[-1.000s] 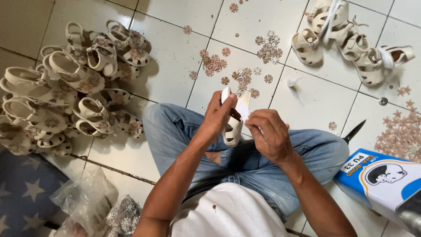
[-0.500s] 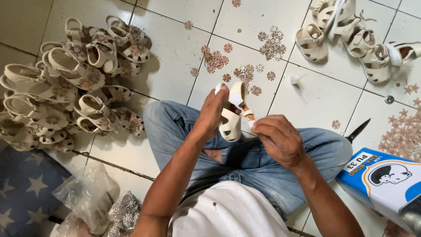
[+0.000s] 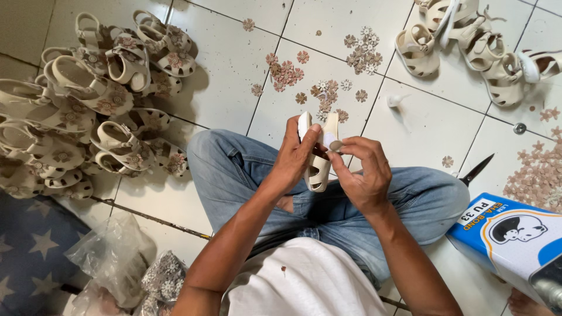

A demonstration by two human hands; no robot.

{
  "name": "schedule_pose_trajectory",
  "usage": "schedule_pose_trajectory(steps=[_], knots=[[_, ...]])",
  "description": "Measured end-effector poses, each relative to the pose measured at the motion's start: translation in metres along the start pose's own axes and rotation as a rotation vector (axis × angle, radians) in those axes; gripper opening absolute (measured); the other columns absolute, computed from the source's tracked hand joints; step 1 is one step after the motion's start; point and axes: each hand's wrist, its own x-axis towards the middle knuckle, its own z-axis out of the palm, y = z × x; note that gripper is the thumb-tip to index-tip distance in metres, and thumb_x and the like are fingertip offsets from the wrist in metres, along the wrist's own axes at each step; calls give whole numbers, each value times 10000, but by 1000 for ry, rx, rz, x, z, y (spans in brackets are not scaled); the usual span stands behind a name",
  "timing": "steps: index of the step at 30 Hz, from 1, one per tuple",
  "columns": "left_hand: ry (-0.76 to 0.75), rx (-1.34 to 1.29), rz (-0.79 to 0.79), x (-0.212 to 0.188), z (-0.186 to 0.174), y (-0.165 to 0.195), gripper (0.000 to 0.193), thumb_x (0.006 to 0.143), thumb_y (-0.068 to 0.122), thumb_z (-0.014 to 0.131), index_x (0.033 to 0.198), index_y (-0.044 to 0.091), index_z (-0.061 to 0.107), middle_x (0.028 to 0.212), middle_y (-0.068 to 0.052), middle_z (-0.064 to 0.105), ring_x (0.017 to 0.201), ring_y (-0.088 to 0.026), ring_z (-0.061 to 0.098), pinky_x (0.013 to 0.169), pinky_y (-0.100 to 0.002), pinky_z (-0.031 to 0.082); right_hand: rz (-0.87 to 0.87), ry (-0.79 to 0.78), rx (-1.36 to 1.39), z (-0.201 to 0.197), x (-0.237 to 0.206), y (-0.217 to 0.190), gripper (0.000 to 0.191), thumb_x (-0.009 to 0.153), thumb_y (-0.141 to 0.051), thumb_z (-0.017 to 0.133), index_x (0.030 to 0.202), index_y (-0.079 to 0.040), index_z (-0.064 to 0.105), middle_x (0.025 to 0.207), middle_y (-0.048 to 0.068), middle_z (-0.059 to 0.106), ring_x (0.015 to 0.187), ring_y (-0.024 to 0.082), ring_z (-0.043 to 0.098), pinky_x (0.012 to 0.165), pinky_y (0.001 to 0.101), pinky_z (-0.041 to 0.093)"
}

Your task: The person sits on the floor and decorates a white sandal by applying glue with a small applicator and attaching small flower-shaped embellishments. They repeat this process on multiple sandals, placing finished ones aside.

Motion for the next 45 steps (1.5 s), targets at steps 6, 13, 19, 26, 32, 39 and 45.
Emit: schedule_pose_trajectory(steps=[6,13,19,26,32,39,45], knots=[[23,101,26,1,1,-5,534,1021,449,508,1352,56,362,932,-132,656,802,-167,705,652,-335,608,-116,3,-72,1,2,1,317,854,-2,858,1096,-29,654,1147,104,686,1031,256,699,857,341,600],[15,181,81,-2,-1,-7,563,1040,483,470,1388,53,361,965,-144,665,820,-186,703,683,-340,591,-134,-6,-130,-1,4,0,306,842,-2,864,1093,-23,691,1130,104,687,1038,263,677,892,383,572],[-18,118,77,-6,0,1,561,1065,497,443,1401,54,363,987,-145,648,825,-178,696,694,-341,597,66,-28,58,-4,0,2,314,923,-124,825,1166,-3,667,1274,146,622,1147,271,653,980,357,569],[-87,79,33,-12,4,9,542,1052,457,432,1414,69,326,963,-142,660,763,-165,704,632,-339,599,383,-203,479,-1,0,22,264,1008,-216,717,1122,22,709,1482,188,537,1372,286,534,1158,403,428],[-80,-58,-41,-7,3,-2,552,1047,437,398,1465,77,391,1058,-119,656,837,-178,686,674,-357,593,391,-176,308,4,2,10,196,971,-182,732,1001,12,720,1423,164,592,1294,229,611,1086,360,502],[-266,-697,-225,1,-8,-15,628,1062,574,283,1412,107,515,1125,-211,700,959,-281,729,790,-402,623,338,-73,314,-32,17,-5,227,1012,-34,704,1229,13,659,1317,146,664,1074,173,677,937,300,580],[-265,-731,-175,-4,-7,-24,647,1154,580,321,1488,70,541,1199,-154,704,944,-231,675,704,-347,556,107,-172,239,-28,24,-23,335,900,-36,780,1210,7,660,1241,157,684,930,166,716,796,282,607]])
